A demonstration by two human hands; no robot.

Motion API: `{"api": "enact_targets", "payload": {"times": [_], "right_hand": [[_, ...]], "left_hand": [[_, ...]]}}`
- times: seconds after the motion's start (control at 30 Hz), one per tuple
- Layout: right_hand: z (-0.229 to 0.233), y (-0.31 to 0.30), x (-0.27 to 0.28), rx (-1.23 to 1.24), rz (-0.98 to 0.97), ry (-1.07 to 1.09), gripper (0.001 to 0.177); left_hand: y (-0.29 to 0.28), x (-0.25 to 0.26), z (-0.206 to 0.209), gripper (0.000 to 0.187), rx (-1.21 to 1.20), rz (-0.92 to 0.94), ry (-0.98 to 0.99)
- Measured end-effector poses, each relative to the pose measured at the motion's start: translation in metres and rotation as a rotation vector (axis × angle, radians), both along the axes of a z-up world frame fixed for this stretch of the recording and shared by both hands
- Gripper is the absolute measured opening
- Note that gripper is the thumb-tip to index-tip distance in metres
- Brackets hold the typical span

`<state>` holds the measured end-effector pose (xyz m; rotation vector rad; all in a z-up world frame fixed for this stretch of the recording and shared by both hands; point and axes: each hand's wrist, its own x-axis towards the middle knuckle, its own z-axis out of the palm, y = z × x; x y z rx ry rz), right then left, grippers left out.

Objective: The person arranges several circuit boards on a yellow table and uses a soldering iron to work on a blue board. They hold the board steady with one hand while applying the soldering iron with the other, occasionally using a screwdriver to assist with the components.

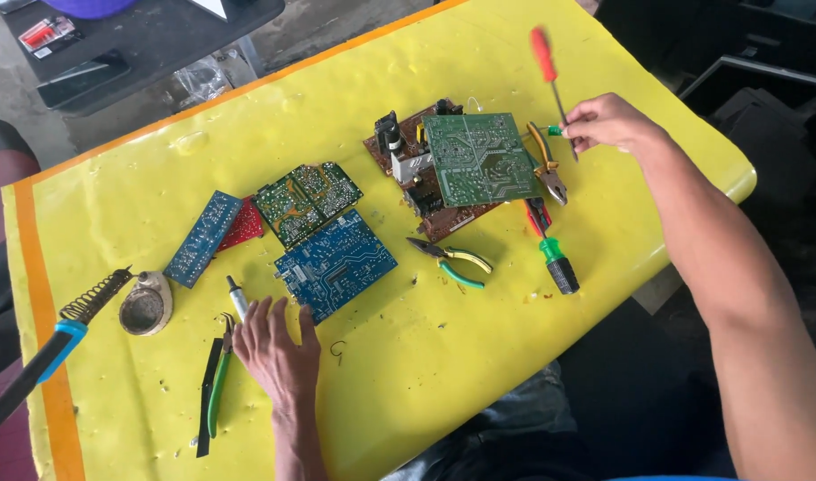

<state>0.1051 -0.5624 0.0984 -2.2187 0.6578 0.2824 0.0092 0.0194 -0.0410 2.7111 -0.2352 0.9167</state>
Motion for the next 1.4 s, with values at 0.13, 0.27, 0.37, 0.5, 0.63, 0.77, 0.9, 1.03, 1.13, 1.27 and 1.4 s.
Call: {"api": "enact_targets", "payload": {"times": [0.13, 0.27, 0.37, 0.5, 0.63, 0.77, 0.9, 1.03, 1.13, 1.27, 1.4], "right_hand": [[0.005, 0.016, -0.032, 0.268, 0.054, -0.424, 0.012], [-0.023, 0.061, -0.049, 0.391, 0.305, -0.843, 0.009], [-0.024, 0.129, -0.064, 0.381, 0.391, -1.038, 0.012], [-0.038, 0.210, -0.068, 0.340, 0.468, -1.118, 0.014], [-0.054, 0.279, -0.068, 0.444, 0.524, -1.141, 0.021], [-0.072, 0.333, -0.059, 0.485, 0.506, -1.145, 0.021], [-0.105, 0.346, -0.050, 0.494, 0.485, -1.123, 0.022], [-0.134, 0.342, -0.047, 0.497, 0.423, -1.111, 0.023], [-0.138, 0.340, -0.049, 0.511, 0.413, -1.084, 0.023], [-0.131, 0.337, -0.048, 0.535, 0.373, -1.084, 0.024], [-0.138, 0.333, -0.045, 0.531, 0.353, -1.100, 0.024]], "left_hand": [[-0.001, 0.001, 0.001, 0.050, -0.092, 0.093, 0.128], [0.002, 0.003, 0.009, 0.054, -0.159, 0.226, 0.256], [0.011, 0.008, -0.006, 0.060, -0.138, 0.276, 0.249], [0.005, -0.003, 0.023, 0.057, -0.190, 0.339, 0.293], [0.013, -0.002, 0.017, 0.056, -0.227, 0.384, 0.285], [0.015, -0.006, 0.021, 0.049, -0.233, 0.396, 0.232], [0.022, -0.005, 0.012, 0.049, -0.218, 0.442, 0.232], [0.024, -0.004, 0.003, 0.055, -0.184, 0.434, 0.301], [0.026, -0.005, -0.004, 0.055, -0.166, 0.433, 0.302], [0.024, -0.005, 0.000, 0.052, -0.195, 0.421, 0.297], [0.023, -0.003, 0.002, 0.052, -0.199, 0.402, 0.263]]}}
